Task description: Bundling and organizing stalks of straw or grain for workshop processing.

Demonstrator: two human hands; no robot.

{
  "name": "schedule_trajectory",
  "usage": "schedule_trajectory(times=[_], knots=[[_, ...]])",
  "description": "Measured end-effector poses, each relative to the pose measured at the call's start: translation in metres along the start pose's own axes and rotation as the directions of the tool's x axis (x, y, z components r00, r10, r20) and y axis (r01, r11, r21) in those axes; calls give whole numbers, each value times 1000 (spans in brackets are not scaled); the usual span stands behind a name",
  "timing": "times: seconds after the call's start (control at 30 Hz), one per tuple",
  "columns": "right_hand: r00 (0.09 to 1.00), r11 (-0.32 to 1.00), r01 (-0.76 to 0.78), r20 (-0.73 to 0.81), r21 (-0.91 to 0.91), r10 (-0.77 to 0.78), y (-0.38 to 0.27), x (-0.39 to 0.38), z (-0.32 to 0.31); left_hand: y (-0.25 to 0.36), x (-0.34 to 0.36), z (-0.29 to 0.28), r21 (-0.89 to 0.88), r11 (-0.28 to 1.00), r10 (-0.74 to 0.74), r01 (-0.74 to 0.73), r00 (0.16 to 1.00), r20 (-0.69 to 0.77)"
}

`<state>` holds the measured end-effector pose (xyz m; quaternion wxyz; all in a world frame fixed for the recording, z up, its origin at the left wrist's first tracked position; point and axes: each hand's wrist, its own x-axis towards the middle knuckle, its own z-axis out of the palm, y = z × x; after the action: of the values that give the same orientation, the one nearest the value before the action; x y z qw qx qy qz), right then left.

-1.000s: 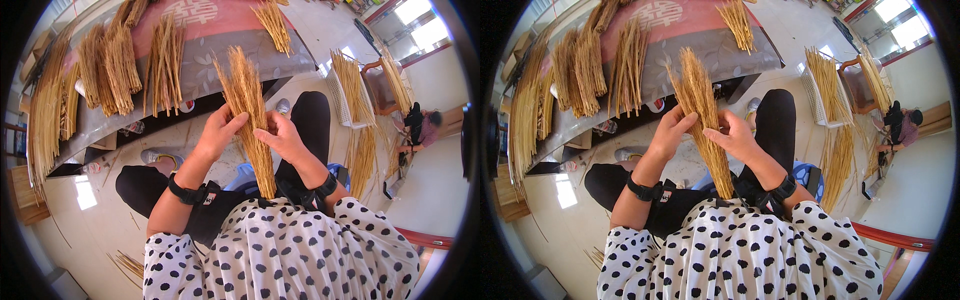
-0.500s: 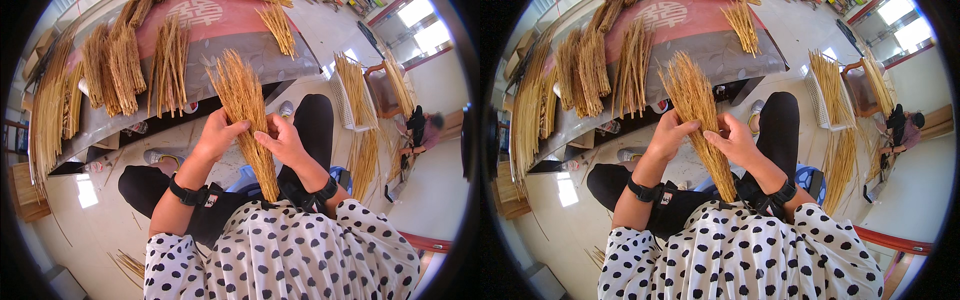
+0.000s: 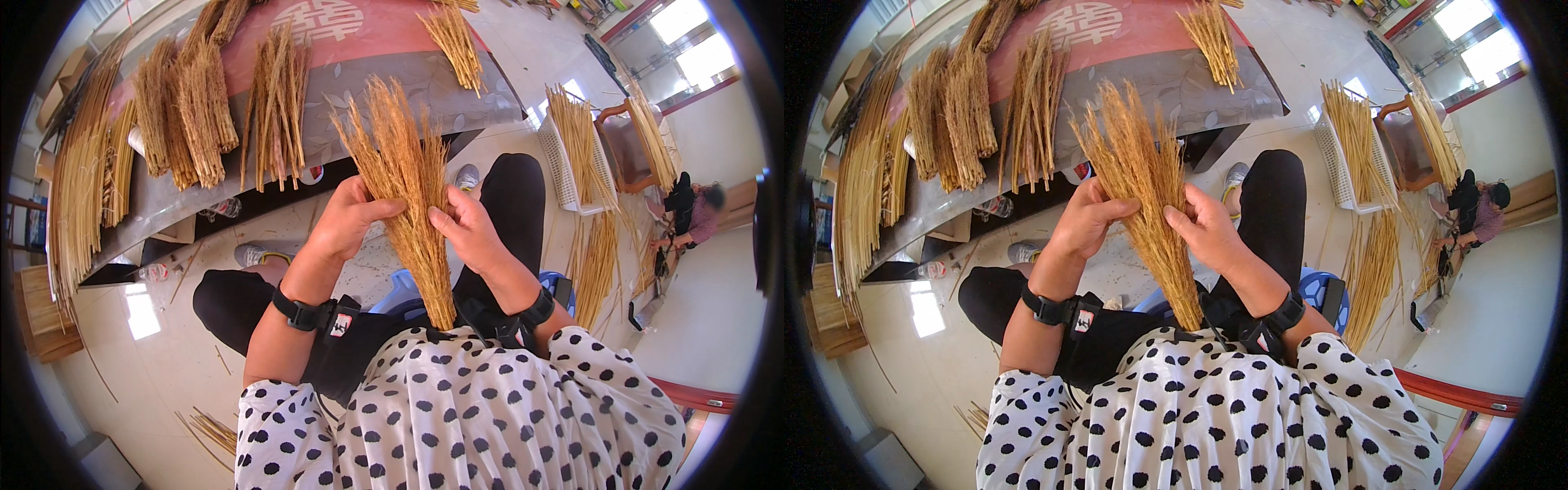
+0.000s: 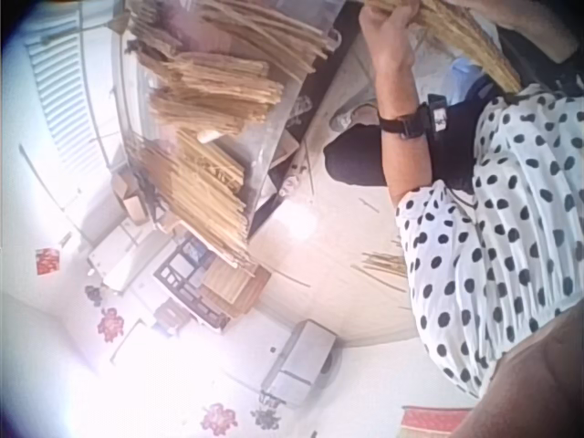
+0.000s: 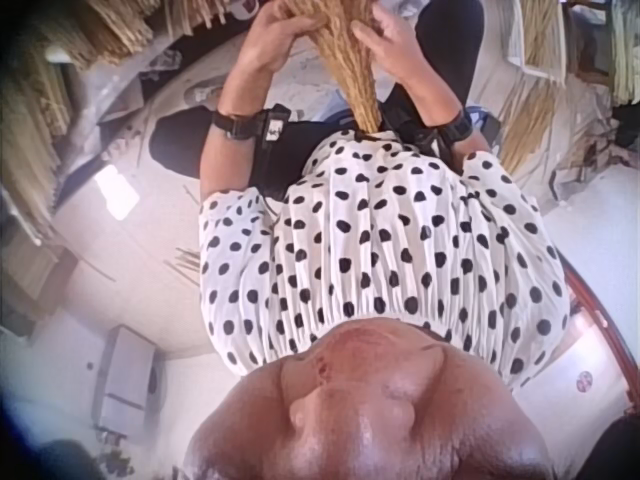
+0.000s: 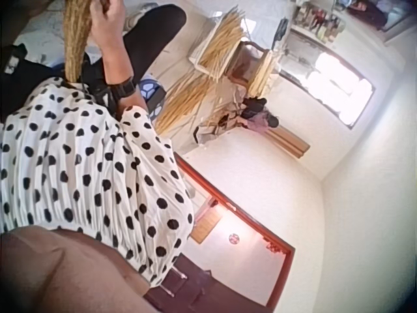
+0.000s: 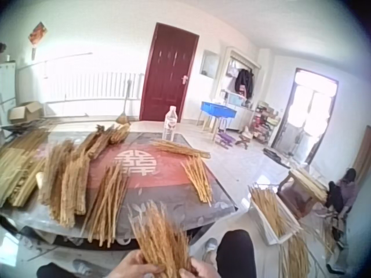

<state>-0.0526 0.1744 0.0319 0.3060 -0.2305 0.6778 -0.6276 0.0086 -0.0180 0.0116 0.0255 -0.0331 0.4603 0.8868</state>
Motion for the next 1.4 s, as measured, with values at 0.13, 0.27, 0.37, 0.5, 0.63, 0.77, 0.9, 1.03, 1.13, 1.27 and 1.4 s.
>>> schedule_trajectory(times=[0.13,0.27,0.37,0.5,0.63,0.77,0.9,1.03,1.13,1.27,1.4], knots=[[1000,1000,-13,2,22,13,0,0,2,-2,0,7,43,999,25,-23,998,-55],[996,997,-69,49,-42,71,-7,-1,0,-2,0,12,160,987,54,-34,991,-119],[997,996,-49,53,-77,54,-4,-1,1,-5,-1,14,220,974,91,-56,984,-152],[999,997,-5,33,-75,7,3,1,2,-8,1,12,155,981,137,-115,980,-141],[999,997,-23,27,-69,24,-1,1,3,-2,-1,10,39,993,112,-109,990,-88],[1000,998,17,13,-66,-16,5,2,3,0,-1,12,110,990,96,-83,988,-120],[995,988,17,-90,-153,-32,1,-1,8,-2,0,20,407,897,330,-171,872,-361],[989,945,-53,-151,-323,4,-8,-1,6,13,-10,22,824,373,825,-426,559,-85],[986,838,-83,-166,-539,-10,-11,-1,8,20,-12,32,774,163,802,-611,539,257],[990,874,1,-122,-486,-69,-11,-1,16,5,-11,31,693,612,588,-380,805,-77],[986,857,41,-117,-514,-117,-12,-2,18,7,-9,31,588,770,448,-246,866,-224]])
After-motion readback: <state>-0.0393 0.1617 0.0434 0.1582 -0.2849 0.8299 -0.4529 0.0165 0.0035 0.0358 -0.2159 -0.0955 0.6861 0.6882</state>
